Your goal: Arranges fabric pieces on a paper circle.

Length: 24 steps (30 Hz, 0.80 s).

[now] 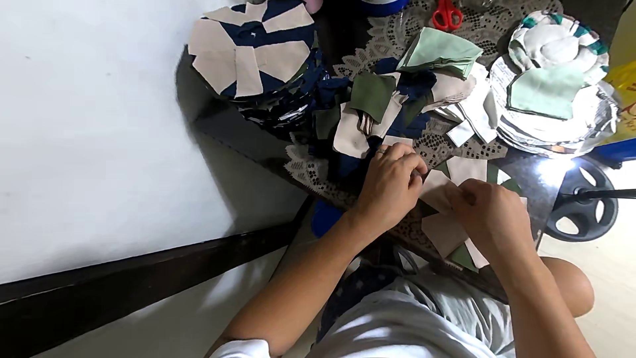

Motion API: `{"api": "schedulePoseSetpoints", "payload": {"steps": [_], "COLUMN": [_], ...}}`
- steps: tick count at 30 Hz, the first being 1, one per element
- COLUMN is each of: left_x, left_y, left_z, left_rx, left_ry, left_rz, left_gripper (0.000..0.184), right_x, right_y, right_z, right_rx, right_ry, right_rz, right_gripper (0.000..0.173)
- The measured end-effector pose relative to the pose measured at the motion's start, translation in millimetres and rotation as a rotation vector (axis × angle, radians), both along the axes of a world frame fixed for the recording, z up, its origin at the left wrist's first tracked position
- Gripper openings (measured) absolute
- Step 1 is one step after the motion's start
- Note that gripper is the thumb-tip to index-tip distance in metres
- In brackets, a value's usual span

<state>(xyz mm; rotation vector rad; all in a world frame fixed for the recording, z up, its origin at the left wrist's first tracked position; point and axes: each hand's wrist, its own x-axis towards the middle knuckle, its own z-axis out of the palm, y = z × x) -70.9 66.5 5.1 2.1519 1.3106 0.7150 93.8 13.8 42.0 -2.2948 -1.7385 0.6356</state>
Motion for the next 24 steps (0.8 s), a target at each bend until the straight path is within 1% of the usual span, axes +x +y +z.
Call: {"api": "schedulePoseSetpoints", "payload": {"steps": [5, 10, 12, 16, 17, 21, 24], "left_x": [-3.2, -3.1, -2.9, -3.4, -3.5, -5.8, -7.9], "left_y": [-4.4, -6.1, -6.2, -6.1, -6.2, -5.7, -5.0], "left_z": [-7.2, -9.8, -9.5, -10.1, -10.2, -6.3, -4.2], "left_rx": [0.019, 0.033, 0.037, 0.044, 0.043, -0.009, -0.038], "left_ry": [-0.017, 0.005, 0.013, 0.014, 0.011, 0.017, 0.015], "left_rz": [-0.052, -0.059, -0.061, -0.064, -0.065, -0.077, -0.081], "left_gripper": [0.023, 0.025, 0.025, 0.026, 0.026, 0.032, 0.035], "right_x": [0.9, 0.2, -0.5, 4.7, 6.6, 10.6, 11.5], "right_y": [0.2, 0.8, -2.1, -15.2, -18.9, -27.6, -27.6], "right_z": [-0.8, -0.4, -1.1, -12.7, -16.8, -30.3, -31.6], "right_rx": [-0.003, 0.001, 0.063, 0.345, 0.381, 0.351, 0.347], "right_ry": [0.001, -0.024, -0.051, -0.055, -0.047, -0.043, -0.036], "right_rz": [0.007, 0.011, 0.000, 0.065, 0.085, 0.102, 0.090], "right_gripper": [0.025, 0.023, 0.019, 0.015, 0.016, 0.022, 0.025]}}
